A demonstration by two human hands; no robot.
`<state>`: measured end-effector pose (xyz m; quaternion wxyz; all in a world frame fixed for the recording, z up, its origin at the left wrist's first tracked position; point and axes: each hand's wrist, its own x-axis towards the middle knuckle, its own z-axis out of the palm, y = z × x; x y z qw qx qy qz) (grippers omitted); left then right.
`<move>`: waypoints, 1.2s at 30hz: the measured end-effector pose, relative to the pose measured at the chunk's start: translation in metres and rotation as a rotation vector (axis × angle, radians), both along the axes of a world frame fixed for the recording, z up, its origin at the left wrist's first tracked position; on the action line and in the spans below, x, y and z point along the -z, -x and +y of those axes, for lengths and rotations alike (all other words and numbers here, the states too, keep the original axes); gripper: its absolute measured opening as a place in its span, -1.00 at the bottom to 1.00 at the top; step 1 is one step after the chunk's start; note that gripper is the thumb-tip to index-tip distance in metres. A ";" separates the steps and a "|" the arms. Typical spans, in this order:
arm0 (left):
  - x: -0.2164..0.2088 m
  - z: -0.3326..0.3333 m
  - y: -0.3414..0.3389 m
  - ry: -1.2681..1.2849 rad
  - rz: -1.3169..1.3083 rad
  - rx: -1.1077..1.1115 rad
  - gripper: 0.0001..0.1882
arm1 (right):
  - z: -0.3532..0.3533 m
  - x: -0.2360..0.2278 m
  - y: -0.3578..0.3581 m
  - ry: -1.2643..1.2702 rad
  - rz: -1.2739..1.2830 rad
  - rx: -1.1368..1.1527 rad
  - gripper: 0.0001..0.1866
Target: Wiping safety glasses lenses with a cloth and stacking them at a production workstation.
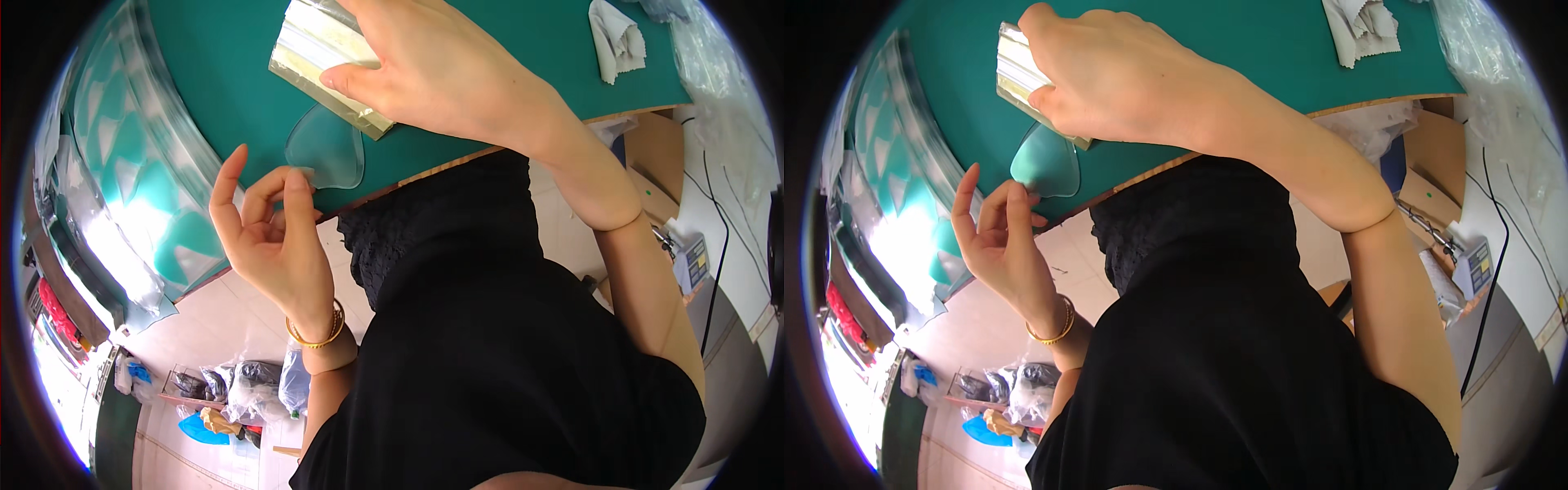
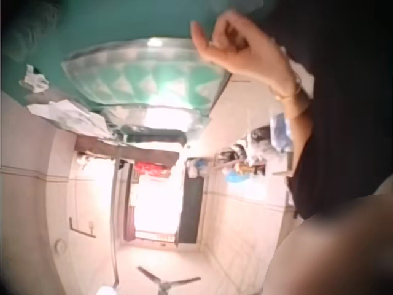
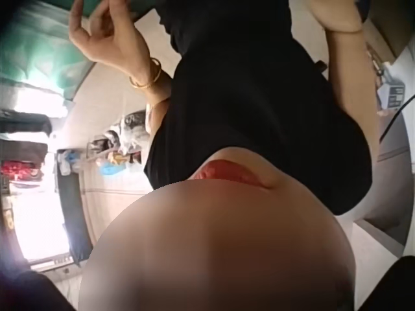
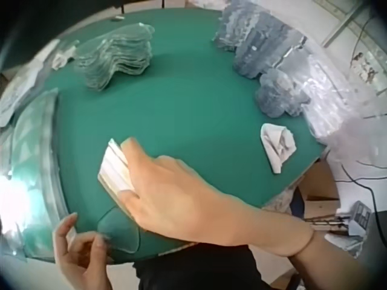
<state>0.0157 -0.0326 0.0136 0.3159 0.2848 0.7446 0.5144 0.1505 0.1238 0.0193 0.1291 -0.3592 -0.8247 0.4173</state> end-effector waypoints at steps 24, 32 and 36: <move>0.014 0.030 0.008 -0.049 0.216 0.345 -0.38 | 0.023 -0.019 -0.016 -0.014 0.032 0.094 -0.62; 0.019 0.032 0.004 -0.056 0.235 0.299 -0.41 | -0.010 0.010 -0.003 -0.102 0.084 0.086 -0.66; 0.019 0.031 0.005 -0.065 0.215 0.285 -0.42 | 0.011 -0.020 -0.009 0.233 0.049 0.143 -0.60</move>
